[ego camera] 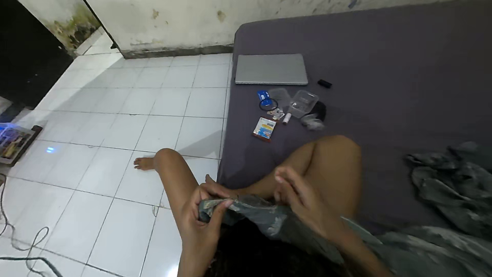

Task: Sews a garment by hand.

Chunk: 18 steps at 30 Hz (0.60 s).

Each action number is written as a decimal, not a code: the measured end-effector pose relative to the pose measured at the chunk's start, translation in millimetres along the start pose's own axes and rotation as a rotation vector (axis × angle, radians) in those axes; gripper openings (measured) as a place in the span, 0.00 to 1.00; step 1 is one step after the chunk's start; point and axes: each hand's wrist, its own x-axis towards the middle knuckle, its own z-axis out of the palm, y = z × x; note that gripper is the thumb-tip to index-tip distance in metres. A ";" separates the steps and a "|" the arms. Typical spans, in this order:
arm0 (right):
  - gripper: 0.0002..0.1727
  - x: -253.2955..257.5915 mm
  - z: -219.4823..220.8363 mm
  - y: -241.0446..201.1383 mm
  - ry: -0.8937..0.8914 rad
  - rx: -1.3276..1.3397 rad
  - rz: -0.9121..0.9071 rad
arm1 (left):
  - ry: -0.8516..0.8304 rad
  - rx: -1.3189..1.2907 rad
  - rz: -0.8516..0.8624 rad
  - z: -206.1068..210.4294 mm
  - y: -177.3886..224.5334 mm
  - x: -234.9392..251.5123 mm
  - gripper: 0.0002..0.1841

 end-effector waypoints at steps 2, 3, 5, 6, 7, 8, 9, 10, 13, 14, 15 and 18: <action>0.14 7.5 -2.1 0.9 0.000 -0.069 -0.074 | -0.045 -0.010 0.006 -1.3 -0.6 0.1 0.08; 0.14 10.7 -1.8 -1.5 0.001 -0.054 -0.113 | -0.060 -0.015 0.009 -1.3 -1.0 -0.5 0.08; 0.15 14.5 1.9 -14.6 -0.040 0.129 -0.127 | -0.076 -0.020 0.012 -1.4 -2.2 -1.9 0.09; 0.14 15.5 5.0 -23.2 -0.092 0.256 -0.107 | -0.080 -0.015 0.012 -1.5 -2.4 -2.0 0.09; 0.13 16.3 7.9 -31.0 -0.162 0.373 -0.076 | -0.082 -0.006 0.010 -1.8 -2.6 -2.2 0.09; 0.12 17.6 10.8 -37.1 -0.227 0.469 -0.044 | -0.086 0.000 0.009 -2.3 -2.4 -2.5 0.09; 0.11 19.6 12.7 -41.5 -0.279 0.540 -0.016 | -0.086 0.003 0.007 -3.0 -2.1 -2.6 0.09; 0.09 22.0 13.8 -44.5 -0.308 0.588 0.009 | -0.087 0.000 0.003 -4.1 -1.6 -2.4 0.08; 0.06 24.3 11.3 -49.1 -0.314 0.640 0.042 | -0.089 -0.014 -0.043 -8.1 0.1 -4.1 0.06; 0.06 23.0 9.8 -50.1 -0.304 0.640 0.033 | -0.100 -0.028 -0.068 -9.4 0.6 -5.5 0.05; 0.06 21.1 8.7 -51.0 -0.294 0.636 0.017 | -0.107 -0.044 -0.087 -10.0 1.2 -7.0 0.05; 0.06 13.7 7.4 -53.0 -0.286 0.651 -0.037 | -0.094 -0.096 -0.102 -8.6 5.4 -9.5 0.05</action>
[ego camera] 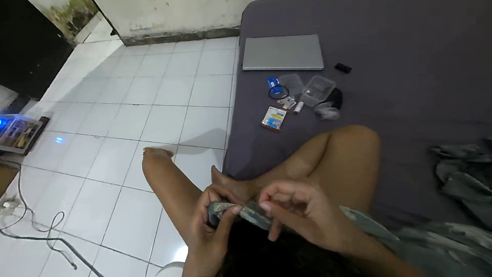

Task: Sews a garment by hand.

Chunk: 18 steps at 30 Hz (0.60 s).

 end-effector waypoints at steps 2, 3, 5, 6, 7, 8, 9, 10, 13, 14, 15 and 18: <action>0.05 -3.9 2.6 -0.5 0.013 0.012 -0.046 | 0.027 -0.017 0.003 2.8 3.9 -1.1 0.06; 0.05 -5.6 4.2 -0.9 0.025 0.013 -0.066 | 0.033 -0.016 0.007 3.5 5.7 -1.7 0.06; 0.06 -9.5 9.0 -1.7 0.061 0.000 -0.092 | 0.033 -0.005 0.019 2.9 8.9 -3.0 0.05; 0.06 -11.6 11.8 -1.8 0.082 -0.008 -0.101 | 0.029 0.002 0.023 2.2 10.7 -3.8 0.05; 0.06 -13.5 14.4 -1.7 0.101 -0.016 -0.114 | 0.022 -0.001 0.030 1.3 12.3 -4.5 0.05; 0.06 -14.9 16.8 -2.0 0.115 -0.019 -0.126 | 0.011 -0.014 0.035 0.1 13.5 -5.0 0.04; 0.06 -15.8 18.8 -2.5 0.126 -0.026 -0.141 | -0.001 -0.035 0.039 -1.1 14.1 -5.6 0.04; 0.06 -16.3 20.2 -3.3 0.129 -0.038 -0.158 | -0.013 -0.066 0.041 -2.3 13.8 -6.6 0.03; 0.08 -17.4 22.8 -5.0 0.126 -0.077 -0.221 | -0.027 -0.118 0.042 -4.0 13.8 -9.5 0.03; 0.08 -17.3 23.0 -5.8 0.120 -0.090 -0.238 | -0.013 -0.116 0.037 -3.1 16.5 -9.0 0.02; 0.08 -17.2 22.9 -6.6 0.112 -0.098 -0.252 | -0.005 -0.125 0.031 -2.5 18.7 -9.1 0.02; 0.08 -17.0 23.5 -8.0 0.100 -0.131 -0.281 | -0.020 -0.141 0.025 -4.5 22.1 -9.7 0.02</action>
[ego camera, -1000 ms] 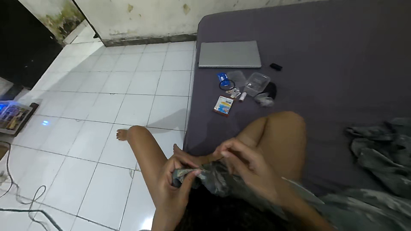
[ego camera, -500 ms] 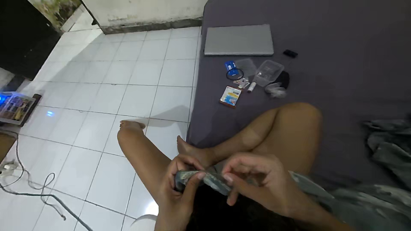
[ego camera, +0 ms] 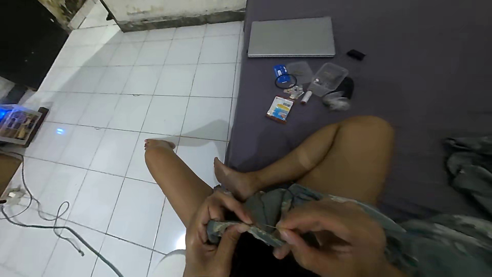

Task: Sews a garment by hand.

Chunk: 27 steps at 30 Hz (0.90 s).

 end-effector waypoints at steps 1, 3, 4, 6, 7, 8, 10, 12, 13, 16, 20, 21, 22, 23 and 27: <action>0.08 0.1 0.7 -0.6 0.003 -0.017 -0.009 | -0.002 -0.006 -0.001 -0.6 0.7 -0.1 0.02; 0.07 0.2 2.2 -1.0 0.013 -0.038 -0.028 | -0.001 -0.023 0.007 -1.2 0.2 0.1 0.02; 0.07 0.3 2.9 -1.0 0.014 -0.042 -0.035 | 0.000 -0.029 0.013 -1.3 -0.2 0.2 0.02; 0.07 0.5 4.0 -1.5 0.017 -0.029 -0.037 | 0.004 -0.038 0.021 -1.3 -0.3 -0.3 0.02; 0.07 0.6 4.2 -1.8 0.012 -0.024 -0.034 | 0.005 -0.046 0.023 -1.1 -0.4 -0.6 0.02; 0.07 0.7 4.3 -2.1 0.007 -0.016 -0.029 | 0.004 -0.057 0.024 -0.9 -0.4 -0.9 0.02; 0.07 0.9 3.8 -1.7 -0.009 0.018 -0.015 | 0.007 -0.093 0.025 -0.1 -0.9 -1.2 0.01; 0.07 1.5 2.9 -0.7 -0.021 0.049 0.001 | 0.008 -0.142 0.027 0.6 -2.1 -1.3 0.01; 0.08 1.9 2.4 -0.3 -0.027 0.056 0.005 | 0.007 -0.166 0.023 0.9 -2.6 -1.2 0.01; 0.08 3.0 1.5 0.5 -0.042 0.078 0.016 | -0.001 -0.211 -0.003 0.7 -3.6 -2.1 0.01; 0.08 3.9 1.6 3.6 -0.052 0.139 0.019 | -0.018 -0.252 -0.021 0.0 -4.9 -2.3 0.02; 0.07 4.2 1.3 4.0 -0.057 0.157 0.024 | -0.020 -0.257 -0.024 -0.1 -4.9 -2.2 0.02; 0.07 4.3 1.1 4.4 -0.060 0.169 0.026 | -0.019 -0.264 -0.027 -0.1 -4.8 -2.2 0.02; 0.07 4.3 0.9 5.0 -0.062 0.174 0.025 | -0.018 -0.265 -0.029 -0.1 -4.6 -2.2 0.02; 0.07 4.7 0.3 6.3 -0.066 0.185 0.020 | -0.018 -0.265 -0.037 -0.3 -4.9 -1.8 0.02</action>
